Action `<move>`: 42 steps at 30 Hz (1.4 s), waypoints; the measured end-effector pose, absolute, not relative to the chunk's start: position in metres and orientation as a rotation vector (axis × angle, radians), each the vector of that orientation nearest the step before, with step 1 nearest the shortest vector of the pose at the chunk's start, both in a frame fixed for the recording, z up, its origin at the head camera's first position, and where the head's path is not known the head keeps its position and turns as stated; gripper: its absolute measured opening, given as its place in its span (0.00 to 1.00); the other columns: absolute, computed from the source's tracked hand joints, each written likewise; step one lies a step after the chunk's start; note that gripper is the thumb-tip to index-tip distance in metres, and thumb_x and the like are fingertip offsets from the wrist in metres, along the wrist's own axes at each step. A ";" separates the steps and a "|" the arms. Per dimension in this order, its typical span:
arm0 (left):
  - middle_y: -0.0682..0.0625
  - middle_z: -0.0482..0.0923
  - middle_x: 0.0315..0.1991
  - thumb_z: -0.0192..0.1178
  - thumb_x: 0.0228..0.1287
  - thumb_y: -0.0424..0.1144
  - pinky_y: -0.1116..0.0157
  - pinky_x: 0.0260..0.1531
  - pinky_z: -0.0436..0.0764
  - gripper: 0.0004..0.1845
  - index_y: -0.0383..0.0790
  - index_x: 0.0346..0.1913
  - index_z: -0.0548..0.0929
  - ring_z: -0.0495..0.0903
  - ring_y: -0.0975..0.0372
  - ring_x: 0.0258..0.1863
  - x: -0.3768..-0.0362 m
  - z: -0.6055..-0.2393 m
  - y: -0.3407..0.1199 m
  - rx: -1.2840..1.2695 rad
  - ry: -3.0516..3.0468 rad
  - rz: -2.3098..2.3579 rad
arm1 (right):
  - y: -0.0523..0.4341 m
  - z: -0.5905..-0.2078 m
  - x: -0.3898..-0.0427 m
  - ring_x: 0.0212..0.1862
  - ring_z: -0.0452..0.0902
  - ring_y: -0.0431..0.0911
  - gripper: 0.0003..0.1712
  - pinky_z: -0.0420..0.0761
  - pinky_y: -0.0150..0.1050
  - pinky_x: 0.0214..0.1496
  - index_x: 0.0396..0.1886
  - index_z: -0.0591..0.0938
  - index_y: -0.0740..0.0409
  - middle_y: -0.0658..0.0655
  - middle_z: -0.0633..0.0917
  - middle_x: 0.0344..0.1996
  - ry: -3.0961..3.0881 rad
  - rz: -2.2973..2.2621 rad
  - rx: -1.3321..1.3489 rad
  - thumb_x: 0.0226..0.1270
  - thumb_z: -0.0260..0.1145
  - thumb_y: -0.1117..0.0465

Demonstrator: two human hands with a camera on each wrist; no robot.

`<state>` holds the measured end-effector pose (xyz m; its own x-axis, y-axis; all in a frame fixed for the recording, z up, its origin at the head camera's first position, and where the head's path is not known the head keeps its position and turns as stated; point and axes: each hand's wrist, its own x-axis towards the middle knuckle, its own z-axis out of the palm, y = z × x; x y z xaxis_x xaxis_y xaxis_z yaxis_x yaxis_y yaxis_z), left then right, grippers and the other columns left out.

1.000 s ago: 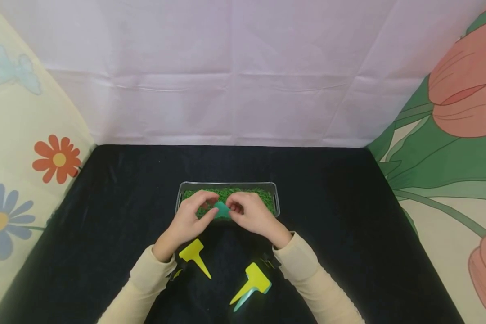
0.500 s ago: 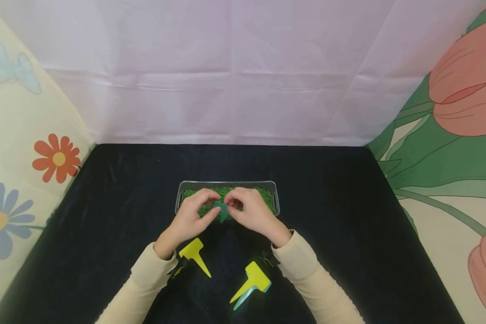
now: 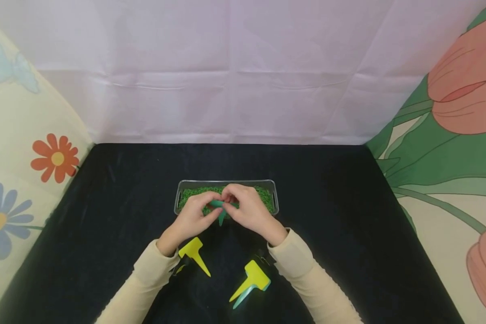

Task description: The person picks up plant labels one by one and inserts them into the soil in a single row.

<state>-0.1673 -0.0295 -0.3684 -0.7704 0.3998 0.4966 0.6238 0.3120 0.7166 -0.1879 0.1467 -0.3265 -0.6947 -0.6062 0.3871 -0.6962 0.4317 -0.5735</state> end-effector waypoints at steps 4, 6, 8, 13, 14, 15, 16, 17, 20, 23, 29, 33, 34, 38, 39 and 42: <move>0.47 0.79 0.34 0.59 0.57 0.26 0.66 0.27 0.78 0.06 0.34 0.38 0.79 0.78 0.62 0.28 -0.169 -0.370 -0.029 -0.937 -2.360 -1.431 | 0.147 -0.328 -0.188 0.27 0.75 0.40 0.09 0.78 0.37 0.29 0.29 0.77 0.59 0.52 0.79 0.26 -2.545 1.099 1.168 0.50 0.68 0.73; 0.48 0.79 0.32 0.59 0.57 0.26 0.68 0.26 0.77 0.05 0.35 0.36 0.79 0.77 0.63 0.27 -0.170 -0.370 -0.030 -0.946 -2.355 -1.428 | 0.148 -0.328 -0.188 0.28 0.75 0.41 0.10 0.78 0.39 0.30 0.30 0.78 0.59 0.52 0.79 0.27 -2.539 1.097 1.154 0.50 0.69 0.72; 0.48 0.79 0.32 0.59 0.57 0.26 0.70 0.26 0.77 0.04 0.36 0.35 0.79 0.77 0.64 0.26 -0.170 -0.370 -0.032 -0.952 -2.351 -1.428 | 0.151 -0.329 -0.188 0.29 0.76 0.43 0.10 0.78 0.40 0.31 0.31 0.78 0.60 0.54 0.80 0.28 -2.536 1.094 1.131 0.49 0.69 0.72; 0.48 0.79 0.32 0.60 0.56 0.26 0.73 0.28 0.76 0.04 0.35 0.35 0.80 0.78 0.64 0.26 -0.172 -0.368 -0.038 -0.910 -2.367 -1.406 | 0.164 -0.331 -0.187 0.29 0.76 0.46 0.12 0.78 0.40 0.31 0.34 0.79 0.61 0.55 0.81 0.31 -2.546 1.073 1.057 0.49 0.70 0.71; 0.48 0.79 0.32 0.60 0.56 0.26 0.73 0.28 0.76 0.05 0.35 0.36 0.80 0.78 0.64 0.26 -0.173 -0.367 -0.040 -0.895 -2.369 -1.404 | 0.167 -0.331 -0.187 0.29 0.77 0.46 0.12 0.78 0.39 0.31 0.34 0.79 0.61 0.55 0.81 0.31 -2.551 1.065 1.044 0.48 0.70 0.71; 0.48 0.79 0.32 0.60 0.56 0.26 0.73 0.27 0.76 0.05 0.35 0.36 0.80 0.78 0.64 0.26 -0.173 -0.366 -0.041 -0.880 -2.370 -1.404 | 0.170 -0.332 -0.186 0.29 0.77 0.46 0.12 0.78 0.39 0.31 0.34 0.79 0.60 0.55 0.81 0.31 -2.556 1.053 1.033 0.48 0.71 0.70; 0.48 0.79 0.32 0.60 0.56 0.26 0.72 0.27 0.76 0.05 0.35 0.36 0.80 0.78 0.64 0.26 -0.173 -0.365 -0.043 -0.867 -2.367 -1.404 | 0.173 -0.333 -0.186 0.29 0.77 0.45 0.12 0.78 0.38 0.31 0.34 0.79 0.60 0.55 0.81 0.31 -2.563 1.037 1.021 0.48 0.71 0.70; 0.48 0.79 0.32 0.60 0.56 0.26 0.72 0.27 0.76 0.05 0.35 0.36 0.80 0.78 0.64 0.26 -0.174 -0.364 -0.045 -0.856 -2.363 -1.405 | 0.177 -0.334 -0.186 0.29 0.77 0.45 0.12 0.78 0.37 0.31 0.34 0.79 0.60 0.55 0.81 0.31 -2.572 1.025 1.010 0.48 0.71 0.70; 0.47 0.79 0.34 0.60 0.56 0.26 0.71 0.28 0.77 0.06 0.35 0.37 0.80 0.78 0.64 0.26 -0.175 -0.361 -0.051 -0.823 -2.351 -1.400 | 0.187 -0.337 -0.184 0.29 0.77 0.47 0.13 0.77 0.36 0.31 0.35 0.80 0.60 0.56 0.81 0.32 -2.591 1.015 0.980 0.48 0.71 0.70; 0.46 0.80 0.34 0.60 0.56 0.26 0.71 0.29 0.77 0.06 0.34 0.37 0.80 0.78 0.63 0.27 -0.176 -0.358 -0.056 -0.800 -2.339 -1.380 | 0.198 -0.341 -0.182 0.29 0.77 0.47 0.13 0.77 0.37 0.30 0.35 0.80 0.60 0.56 0.81 0.31 -2.604 0.995 0.940 0.48 0.71 0.70; 0.45 0.80 0.34 0.61 0.55 0.26 0.69 0.27 0.77 0.06 0.33 0.37 0.80 0.79 0.61 0.26 -0.180 -0.354 -0.067 -0.739 -2.315 -1.341 | 0.219 -0.350 -0.181 0.27 0.75 0.44 0.13 0.76 0.41 0.27 0.34 0.80 0.62 0.56 0.81 0.30 -2.623 0.938 0.852 0.46 0.71 0.72; 0.45 0.80 0.32 0.61 0.55 0.26 0.67 0.25 0.77 0.06 0.33 0.37 0.80 0.78 0.61 0.24 -0.183 -0.352 -0.076 -0.703 -2.295 -1.327 | 0.228 -0.352 -0.179 0.27 0.76 0.46 0.13 0.77 0.42 0.28 0.34 0.80 0.64 0.56 0.81 0.30 -2.631 0.928 0.828 0.46 0.71 0.73; 0.45 0.80 0.32 0.61 0.55 0.26 0.67 0.25 0.77 0.06 0.33 0.36 0.80 0.77 0.61 0.24 -0.183 -0.352 -0.078 -0.697 -2.291 -1.322 | 0.230 -0.353 -0.179 0.27 0.76 0.47 0.13 0.78 0.42 0.28 0.34 0.80 0.64 0.57 0.81 0.30 -2.630 0.928 0.821 0.46 0.71 0.73; 0.45 0.79 0.29 0.61 0.54 0.25 0.66 0.23 0.76 0.05 0.33 0.35 0.80 0.76 0.62 0.22 -0.186 -0.350 -0.083 -0.684 -2.272 -1.326 | 0.235 -0.354 -0.176 0.28 0.77 0.47 0.13 0.79 0.41 0.28 0.33 0.80 0.65 0.57 0.81 0.29 -2.619 0.942 0.797 0.45 0.71 0.74; 0.45 0.79 0.28 0.61 0.54 0.25 0.65 0.22 0.76 0.05 0.32 0.35 0.80 0.75 0.62 0.21 -0.187 -0.350 -0.084 -0.681 -2.269 -1.328 | 0.236 -0.355 -0.176 0.28 0.77 0.47 0.13 0.79 0.41 0.28 0.33 0.80 0.65 0.57 0.81 0.29 -2.615 0.946 0.791 0.45 0.71 0.74; 0.45 0.78 0.27 0.61 0.54 0.24 0.62 0.20 0.76 0.05 0.32 0.35 0.80 0.74 0.62 0.20 -0.190 -0.352 -0.085 -0.667 -2.262 -1.330 | 0.239 -0.357 -0.175 0.28 0.77 0.46 0.13 0.79 0.40 0.27 0.32 0.80 0.66 0.57 0.81 0.28 -2.602 0.958 0.782 0.44 0.71 0.75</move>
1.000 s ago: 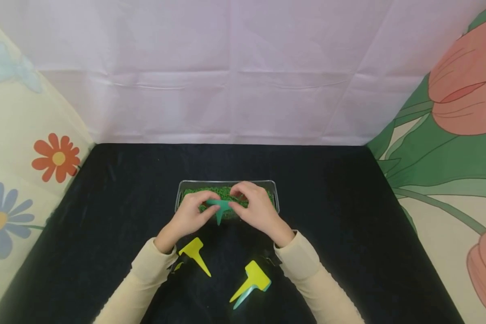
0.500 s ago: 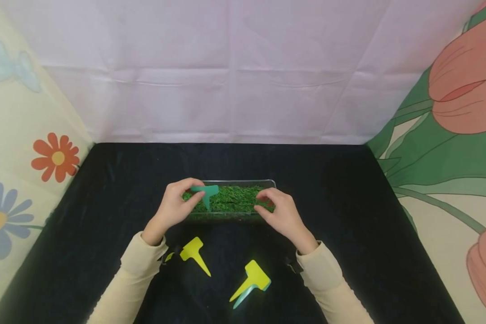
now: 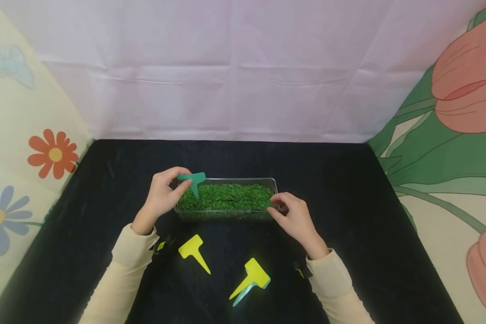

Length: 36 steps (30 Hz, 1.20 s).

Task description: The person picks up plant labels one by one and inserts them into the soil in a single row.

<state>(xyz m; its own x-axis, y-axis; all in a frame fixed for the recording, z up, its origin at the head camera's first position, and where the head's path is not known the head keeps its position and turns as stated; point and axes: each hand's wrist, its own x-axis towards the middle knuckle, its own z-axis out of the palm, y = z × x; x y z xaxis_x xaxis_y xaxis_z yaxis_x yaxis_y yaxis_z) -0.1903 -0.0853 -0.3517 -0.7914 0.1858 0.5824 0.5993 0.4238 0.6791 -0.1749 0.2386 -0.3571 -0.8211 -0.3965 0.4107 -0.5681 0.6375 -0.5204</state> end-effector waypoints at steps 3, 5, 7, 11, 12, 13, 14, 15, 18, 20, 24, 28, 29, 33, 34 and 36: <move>0.45 0.78 0.26 0.60 0.55 0.24 0.60 0.19 0.74 0.05 0.32 0.35 0.80 0.73 0.61 0.19 -0.194 -0.355 -0.086 -0.645 -2.269 -1.327 | 0.239 -0.358 -0.175 0.28 0.77 0.46 0.12 0.79 0.40 0.27 0.32 0.80 0.66 0.57 0.81 0.28 -2.594 0.969 0.776 0.45 0.71 0.75; 0.45 0.78 0.26 0.60 0.55 0.24 0.61 0.19 0.74 0.05 0.32 0.35 0.80 0.73 0.61 0.19 -0.196 -0.358 -0.086 -0.627 -2.283 -1.327 | 0.239 -0.358 -0.175 0.28 0.77 0.45 0.12 0.79 0.40 0.27 0.32 0.80 0.66 0.56 0.81 0.28 -2.597 0.978 0.764 0.45 0.70 0.75; 0.45 0.78 0.26 0.60 0.55 0.24 0.64 0.19 0.74 0.05 0.32 0.35 0.80 0.73 0.61 0.19 -0.197 -0.362 -0.086 -0.612 -2.302 -1.322 | 0.239 -0.359 -0.174 0.28 0.77 0.45 0.11 0.79 0.41 0.27 0.33 0.80 0.66 0.55 0.81 0.28 -2.607 0.988 0.753 0.46 0.70 0.74; 0.45 0.78 0.27 0.60 0.55 0.25 0.67 0.20 0.74 0.04 0.32 0.35 0.80 0.75 0.61 0.21 -0.198 -0.369 -0.086 -0.590 -2.344 -1.308 | 0.240 -0.360 -0.172 0.29 0.77 0.45 0.10 0.79 0.41 0.28 0.33 0.80 0.65 0.54 0.81 0.28 -2.621 1.001 0.735 0.48 0.69 0.74; 0.45 0.78 0.27 0.60 0.55 0.25 0.67 0.21 0.74 0.04 0.32 0.35 0.80 0.75 0.61 0.21 -0.198 -0.371 -0.086 -0.588 -2.354 -1.303 | 0.240 -0.360 -0.171 0.29 0.76 0.44 0.10 0.79 0.41 0.27 0.33 0.80 0.65 0.54 0.81 0.28 -2.622 1.003 0.733 0.48 0.69 0.74; 0.45 0.78 0.27 0.60 0.55 0.25 0.66 0.21 0.74 0.04 0.32 0.35 0.80 0.74 0.61 0.21 -0.199 -0.373 -0.086 -0.585 -2.364 -1.300 | 0.240 -0.361 -0.171 0.28 0.76 0.44 0.10 0.79 0.41 0.27 0.33 0.80 0.65 0.54 0.81 0.28 -2.623 1.003 0.729 0.48 0.69 0.74; 0.45 0.78 0.27 0.60 0.55 0.25 0.66 0.21 0.74 0.04 0.32 0.35 0.80 0.74 0.61 0.21 -0.199 -0.375 -0.085 -0.583 -2.373 -1.300 | 0.240 -0.361 -0.171 0.28 0.76 0.44 0.10 0.79 0.41 0.27 0.32 0.81 0.65 0.54 0.81 0.28 -2.622 1.005 0.726 0.49 0.69 0.74; 0.45 0.79 0.28 0.60 0.55 0.25 0.66 0.21 0.74 0.04 0.32 0.35 0.80 0.75 0.61 0.21 -0.199 -0.377 -0.085 -0.583 -2.383 -1.295 | 0.240 -0.361 -0.171 0.28 0.76 0.44 0.10 0.79 0.41 0.27 0.32 0.81 0.65 0.54 0.81 0.28 -2.621 1.007 0.724 0.49 0.69 0.74; 0.43 0.80 0.31 0.61 0.55 0.25 0.66 0.22 0.75 0.05 0.32 0.36 0.80 0.76 0.60 0.23 -0.200 -0.382 -0.085 -0.586 -2.398 -1.283 | 0.239 -0.362 -0.170 0.28 0.76 0.44 0.09 0.79 0.40 0.27 0.32 0.81 0.65 0.54 0.81 0.28 -2.620 1.014 0.721 0.49 0.68 0.74; 0.43 0.80 0.33 0.61 0.55 0.25 0.65 0.23 0.76 0.06 0.32 0.37 0.81 0.77 0.60 0.24 -0.200 -0.385 -0.085 -0.590 -2.399 -1.278 | 0.239 -0.361 -0.169 0.28 0.76 0.43 0.09 0.79 0.39 0.27 0.32 0.80 0.66 0.54 0.81 0.27 -2.618 1.019 0.723 0.50 0.68 0.74; 0.43 0.80 0.33 0.61 0.55 0.25 0.66 0.23 0.76 0.06 0.32 0.36 0.81 0.77 0.60 0.24 -0.201 -0.389 -0.085 -0.604 -2.393 -1.261 | 0.240 -0.362 -0.168 0.27 0.76 0.44 0.09 0.78 0.39 0.27 0.33 0.81 0.65 0.53 0.81 0.27 -2.615 1.018 0.727 0.50 0.68 0.75; 0.44 0.80 0.32 0.61 0.54 0.25 0.65 0.24 0.77 0.05 0.33 0.35 0.81 0.77 0.60 0.24 -0.200 -0.391 -0.085 -0.627 -2.381 -1.258 | 0.240 -0.364 -0.168 0.28 0.76 0.43 0.09 0.78 0.37 0.27 0.32 0.81 0.65 0.53 0.81 0.27 -2.615 1.009 0.722 0.49 0.68 0.75; 0.44 0.81 0.33 0.61 0.54 0.24 0.64 0.25 0.77 0.05 0.33 0.34 0.81 0.78 0.59 0.25 -0.200 -0.392 -0.084 -0.634 -2.380 -1.259 | 0.241 -0.365 -0.167 0.28 0.76 0.43 0.09 0.78 0.37 0.28 0.32 0.81 0.65 0.53 0.81 0.27 -2.616 1.007 0.720 0.49 0.68 0.75; 0.44 0.81 0.33 0.61 0.54 0.24 0.61 0.35 0.79 0.05 0.33 0.34 0.82 0.80 0.58 0.30 -0.198 -0.395 -0.084 -0.660 -2.411 -1.250 | 0.241 -0.366 -0.167 0.29 0.76 0.42 0.09 0.78 0.37 0.28 0.32 0.81 0.65 0.53 0.81 0.27 -2.621 1.002 0.719 0.49 0.68 0.74; 0.44 0.81 0.33 0.61 0.54 0.24 0.60 0.40 0.78 0.05 0.34 0.34 0.82 0.80 0.57 0.31 -0.198 -0.395 -0.084 -0.665 -2.420 -1.248 | 0.242 -0.366 -0.167 0.29 0.76 0.41 0.09 0.78 0.37 0.28 0.32 0.81 0.65 0.53 0.81 0.28 -2.622 0.999 0.718 0.49 0.68 0.74; 0.44 0.81 0.33 0.62 0.53 0.24 0.59 0.46 0.76 0.05 0.34 0.34 0.82 0.80 0.57 0.33 -0.197 -0.396 -0.084 -0.671 -2.437 -1.241 | 0.243 -0.365 -0.167 0.29 0.76 0.41 0.09 0.78 0.38 0.28 0.32 0.81 0.65 0.54 0.81 0.28 -2.621 0.998 0.712 0.49 0.68 0.74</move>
